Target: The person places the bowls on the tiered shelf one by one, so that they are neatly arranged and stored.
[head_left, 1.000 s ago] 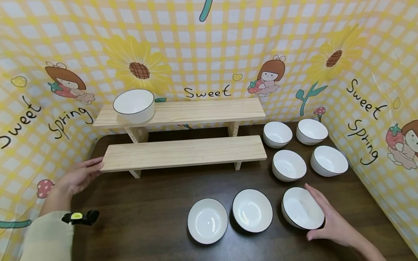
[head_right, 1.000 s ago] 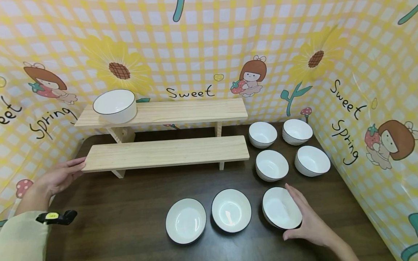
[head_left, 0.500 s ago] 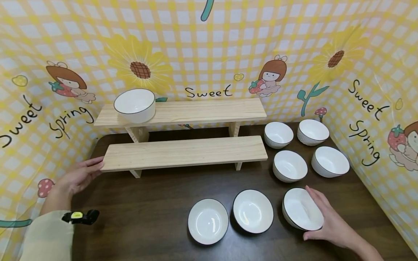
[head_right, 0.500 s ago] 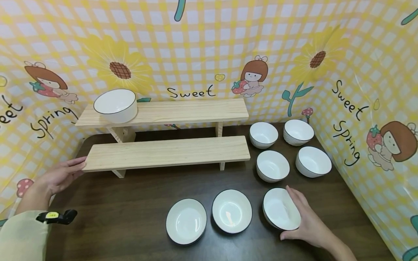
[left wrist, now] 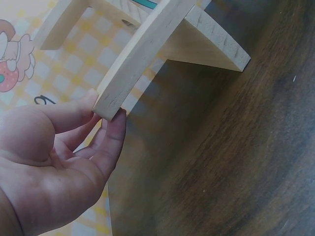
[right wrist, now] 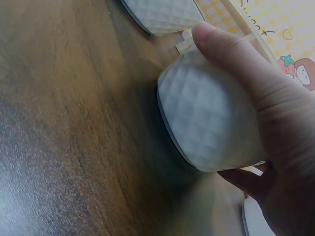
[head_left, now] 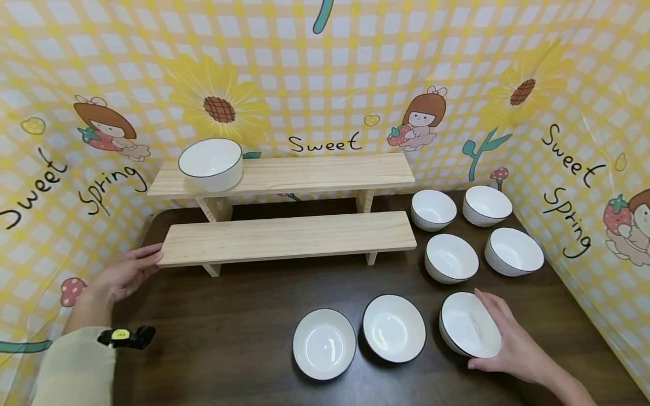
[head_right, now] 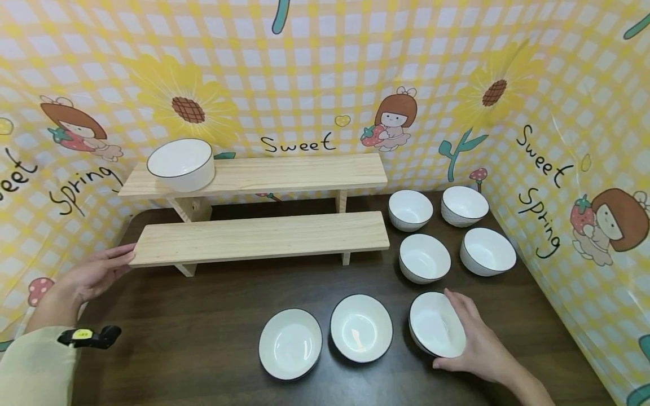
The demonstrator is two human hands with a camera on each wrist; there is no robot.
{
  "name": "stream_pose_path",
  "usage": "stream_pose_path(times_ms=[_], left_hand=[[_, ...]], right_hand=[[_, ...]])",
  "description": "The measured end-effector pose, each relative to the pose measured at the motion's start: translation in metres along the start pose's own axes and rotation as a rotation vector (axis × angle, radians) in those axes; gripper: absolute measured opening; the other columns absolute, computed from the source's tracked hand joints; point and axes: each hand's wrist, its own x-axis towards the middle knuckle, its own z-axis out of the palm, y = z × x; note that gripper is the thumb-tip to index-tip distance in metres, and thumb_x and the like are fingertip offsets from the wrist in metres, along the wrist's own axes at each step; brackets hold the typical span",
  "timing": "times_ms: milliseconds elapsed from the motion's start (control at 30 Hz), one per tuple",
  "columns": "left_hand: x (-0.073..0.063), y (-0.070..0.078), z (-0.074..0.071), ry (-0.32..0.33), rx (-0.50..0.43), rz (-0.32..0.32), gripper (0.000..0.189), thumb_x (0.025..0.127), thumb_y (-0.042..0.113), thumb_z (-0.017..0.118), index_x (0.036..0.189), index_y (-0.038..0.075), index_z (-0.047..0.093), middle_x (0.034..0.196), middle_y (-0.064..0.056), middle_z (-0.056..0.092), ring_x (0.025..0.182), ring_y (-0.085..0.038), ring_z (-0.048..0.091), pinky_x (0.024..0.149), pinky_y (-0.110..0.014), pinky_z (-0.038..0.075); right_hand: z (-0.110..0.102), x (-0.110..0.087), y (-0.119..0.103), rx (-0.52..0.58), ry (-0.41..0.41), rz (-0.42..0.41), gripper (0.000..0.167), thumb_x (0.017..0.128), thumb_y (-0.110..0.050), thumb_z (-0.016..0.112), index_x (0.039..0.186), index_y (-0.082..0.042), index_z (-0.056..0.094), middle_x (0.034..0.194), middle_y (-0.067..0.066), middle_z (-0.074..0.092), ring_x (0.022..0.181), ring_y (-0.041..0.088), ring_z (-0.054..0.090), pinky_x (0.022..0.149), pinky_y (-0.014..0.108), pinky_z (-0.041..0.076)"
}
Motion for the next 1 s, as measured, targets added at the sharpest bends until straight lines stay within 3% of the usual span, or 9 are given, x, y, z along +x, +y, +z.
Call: stream_pose_path(times_ms=[333,667,1000], left_hand=[[0.0,0.001,0.001,0.017,0.016,-0.001,0.031,0.102,0.004,0.061,0.097,0.029,0.078,0.099,0.013,0.07,0.091,-0.001,0.065,0.079,-0.018,0.055],[0.001,0.002,0.001,0.027,0.014,-0.01,0.031,0.101,0.004,0.062,0.096,0.029,0.079,0.098,0.013,0.071,0.091,0.0,0.065,0.079,-0.018,0.055],[0.001,0.001,0.0,0.024,0.026,-0.014,0.028,0.101,0.007,0.064,0.096,0.03,0.078,0.098,0.013,0.07,0.091,0.0,0.065,0.079,-0.018,0.055]], right_hand=[[0.002,0.001,0.001,0.015,0.021,-0.038,0.136,0.045,-0.021,0.104,0.157,0.001,0.031,0.143,0.026,0.04,0.132,-0.01,0.027,0.097,0.0,0.024],[0.002,-0.001,-0.001,0.016,0.026,-0.021,0.133,0.046,-0.022,0.105,0.157,0.0,0.033,0.144,0.025,0.04,0.131,-0.01,0.028,0.096,0.0,0.023],[-0.014,0.007,-0.011,-0.014,0.008,-0.05,0.135,0.045,-0.021,0.104,0.158,-0.005,0.033,0.143,0.021,0.041,0.129,-0.008,0.029,0.093,0.0,0.024]])
